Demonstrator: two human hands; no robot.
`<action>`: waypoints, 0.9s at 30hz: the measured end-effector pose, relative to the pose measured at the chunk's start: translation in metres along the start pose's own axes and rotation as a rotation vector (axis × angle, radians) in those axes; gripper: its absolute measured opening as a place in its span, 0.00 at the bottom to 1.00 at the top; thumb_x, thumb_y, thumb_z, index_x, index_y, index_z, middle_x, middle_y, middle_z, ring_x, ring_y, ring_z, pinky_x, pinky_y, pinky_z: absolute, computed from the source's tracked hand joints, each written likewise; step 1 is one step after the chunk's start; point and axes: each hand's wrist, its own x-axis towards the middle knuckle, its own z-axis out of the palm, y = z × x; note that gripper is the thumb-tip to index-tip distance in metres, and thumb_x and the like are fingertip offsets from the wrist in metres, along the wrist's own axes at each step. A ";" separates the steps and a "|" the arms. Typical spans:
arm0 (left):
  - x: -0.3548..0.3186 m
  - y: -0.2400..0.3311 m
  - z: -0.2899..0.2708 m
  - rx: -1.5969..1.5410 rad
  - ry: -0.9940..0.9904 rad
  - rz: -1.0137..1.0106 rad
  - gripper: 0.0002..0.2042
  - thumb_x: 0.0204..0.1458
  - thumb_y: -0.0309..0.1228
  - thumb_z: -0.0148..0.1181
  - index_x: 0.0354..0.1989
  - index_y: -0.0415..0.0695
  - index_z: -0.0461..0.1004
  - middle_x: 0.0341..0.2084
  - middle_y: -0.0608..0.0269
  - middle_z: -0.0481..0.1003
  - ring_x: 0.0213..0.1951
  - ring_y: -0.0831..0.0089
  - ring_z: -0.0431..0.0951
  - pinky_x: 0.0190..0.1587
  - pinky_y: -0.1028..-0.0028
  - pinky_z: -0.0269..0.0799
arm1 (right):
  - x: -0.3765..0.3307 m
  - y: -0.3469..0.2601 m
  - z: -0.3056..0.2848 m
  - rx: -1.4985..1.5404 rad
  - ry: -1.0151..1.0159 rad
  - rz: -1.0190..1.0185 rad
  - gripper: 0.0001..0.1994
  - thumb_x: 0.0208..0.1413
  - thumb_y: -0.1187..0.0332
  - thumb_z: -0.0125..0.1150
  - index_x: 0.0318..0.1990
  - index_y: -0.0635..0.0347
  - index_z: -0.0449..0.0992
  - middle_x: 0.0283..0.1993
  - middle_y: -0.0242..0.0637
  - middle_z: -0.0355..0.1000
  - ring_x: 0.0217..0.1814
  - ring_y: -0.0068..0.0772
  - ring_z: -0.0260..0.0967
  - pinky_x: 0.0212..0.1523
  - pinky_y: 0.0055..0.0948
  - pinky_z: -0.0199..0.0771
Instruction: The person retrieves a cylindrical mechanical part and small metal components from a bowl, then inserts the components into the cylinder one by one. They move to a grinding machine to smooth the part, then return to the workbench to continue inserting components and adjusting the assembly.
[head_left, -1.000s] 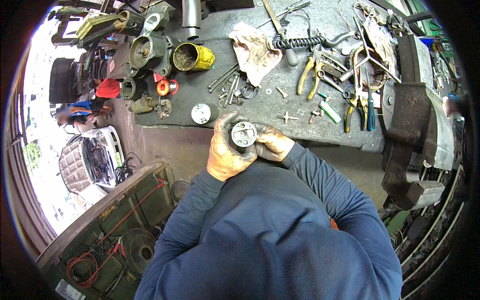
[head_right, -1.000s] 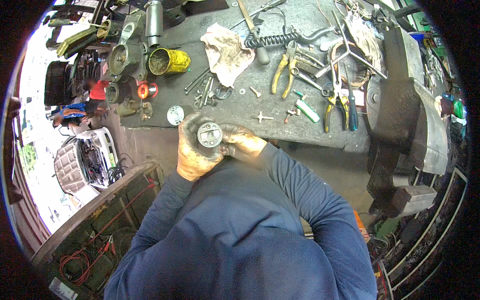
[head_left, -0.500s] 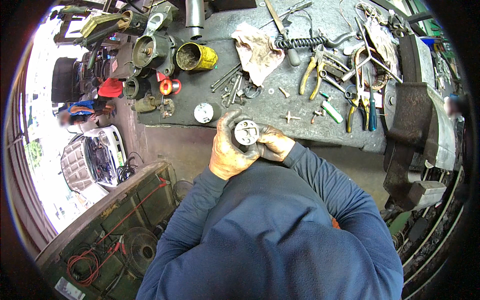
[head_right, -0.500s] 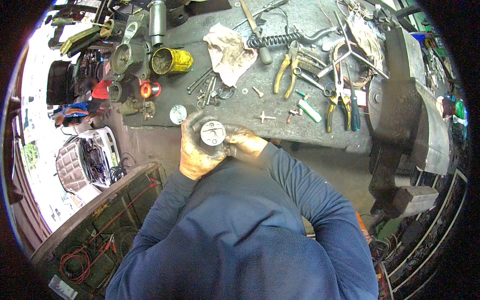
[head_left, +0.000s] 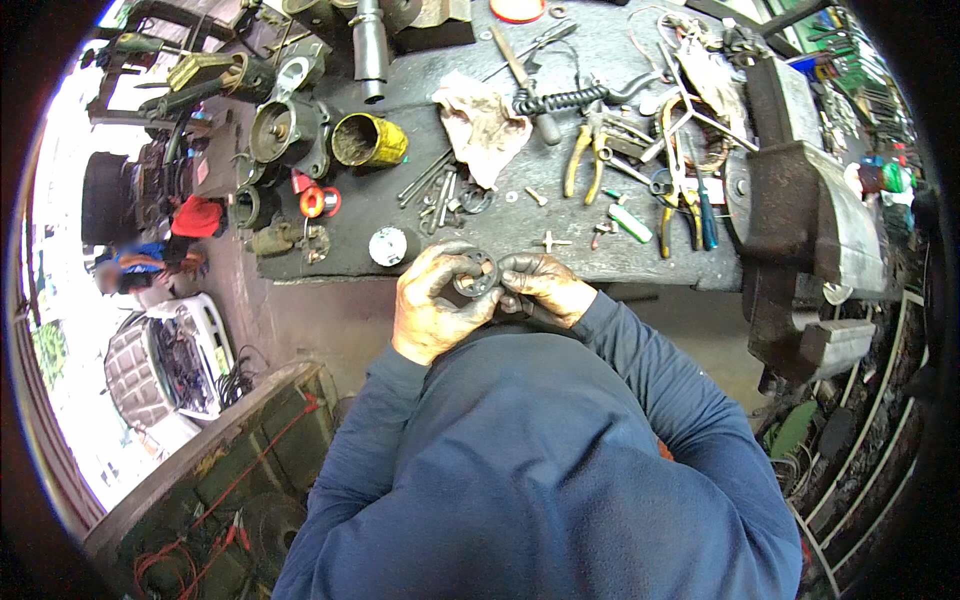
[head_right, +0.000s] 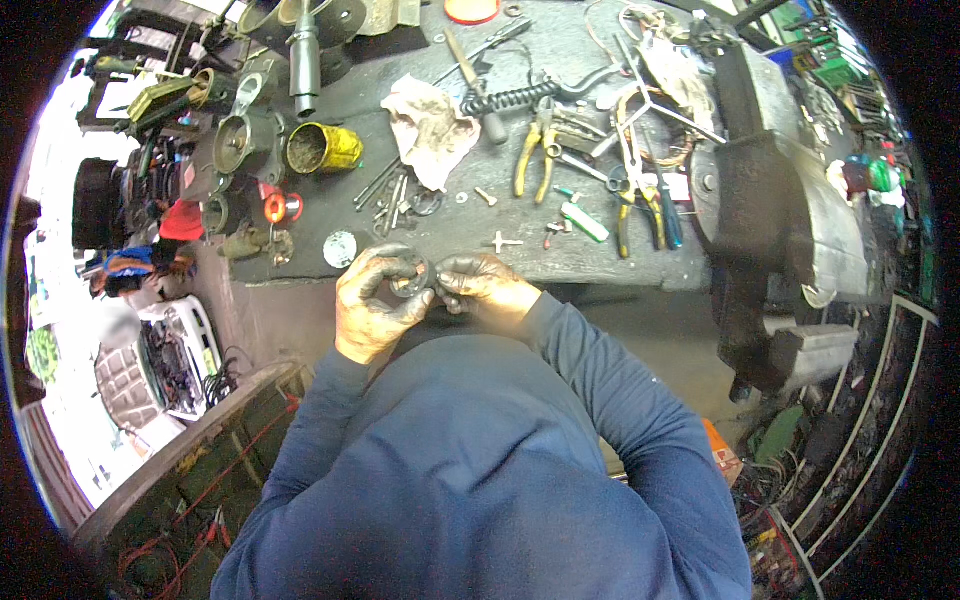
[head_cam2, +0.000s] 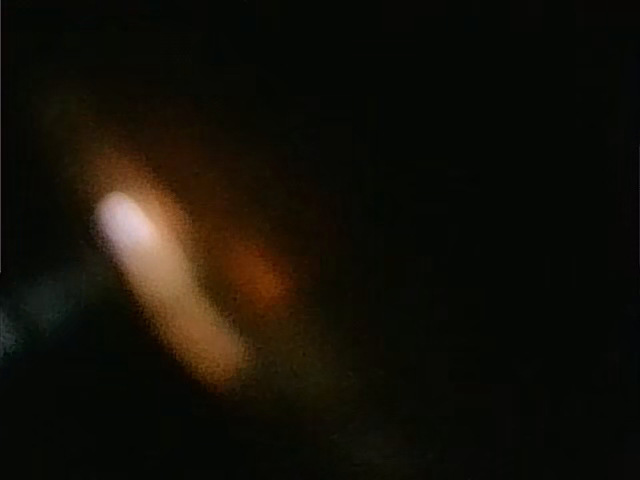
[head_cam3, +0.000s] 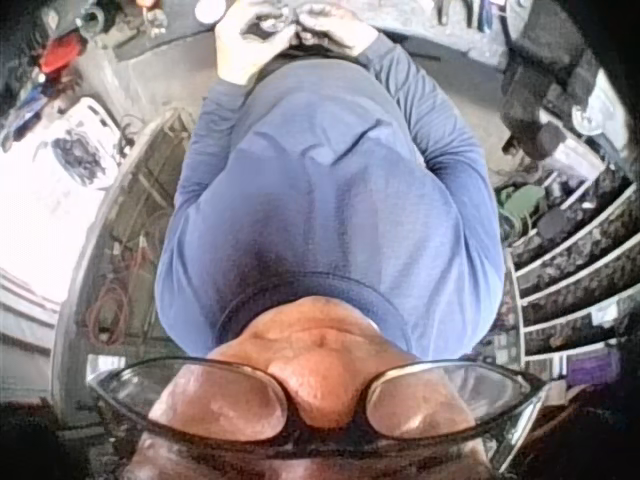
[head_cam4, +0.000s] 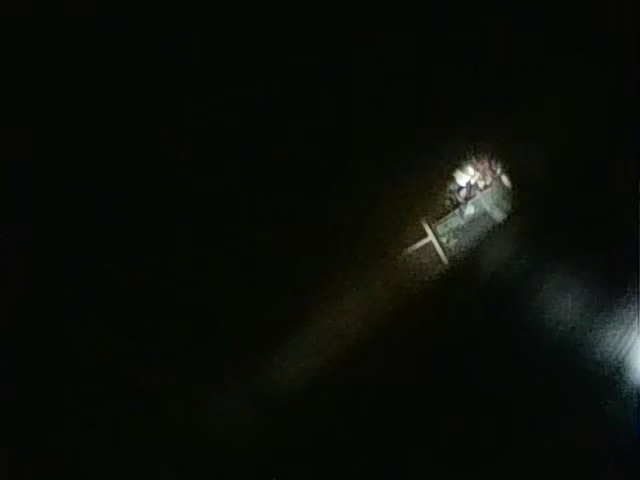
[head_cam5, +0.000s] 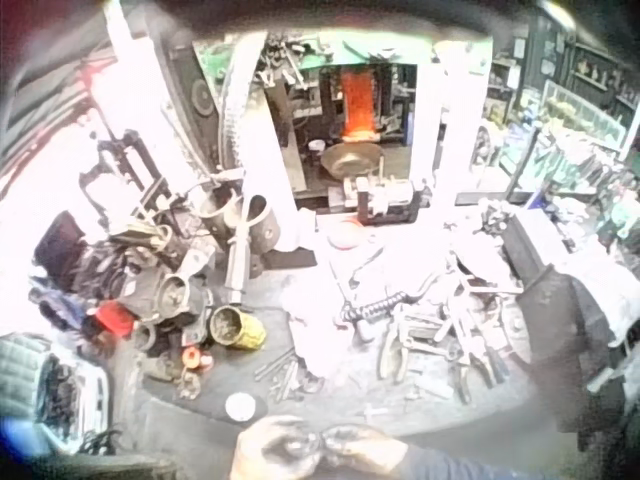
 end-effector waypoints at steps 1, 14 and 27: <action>0.002 0.003 0.000 -0.049 -0.003 -0.042 0.13 0.41 0.26 0.76 0.36 0.39 0.82 0.42 0.53 0.82 0.46 0.59 0.82 0.52 0.65 0.76 | -0.004 -0.002 0.000 -0.095 0.040 -0.027 0.13 0.70 0.62 0.61 0.52 0.61 0.78 0.41 0.30 0.78 0.38 0.21 0.71 0.43 0.25 0.74; 0.005 -0.028 0.009 -1.127 0.126 -0.784 0.16 0.63 0.30 0.58 0.56 0.37 0.76 0.38 0.54 0.81 0.38 0.65 0.81 0.41 0.67 0.77 | -0.092 -0.059 0.029 -1.389 0.806 -0.259 0.13 0.63 0.65 0.64 0.48 0.64 0.81 0.43 0.56 0.80 0.46 0.53 0.80 0.49 0.43 0.78; 0.013 -0.033 0.008 -1.290 0.045 -1.147 0.21 0.68 0.48 0.46 0.33 0.42 0.75 0.27 0.59 0.75 0.20 0.76 0.65 0.22 0.75 0.58 | -0.100 -0.058 0.009 -1.897 1.018 -0.209 0.10 0.59 0.63 0.64 0.43 0.59 0.80 0.43 0.49 0.78 0.48 0.55 0.78 0.51 0.47 0.77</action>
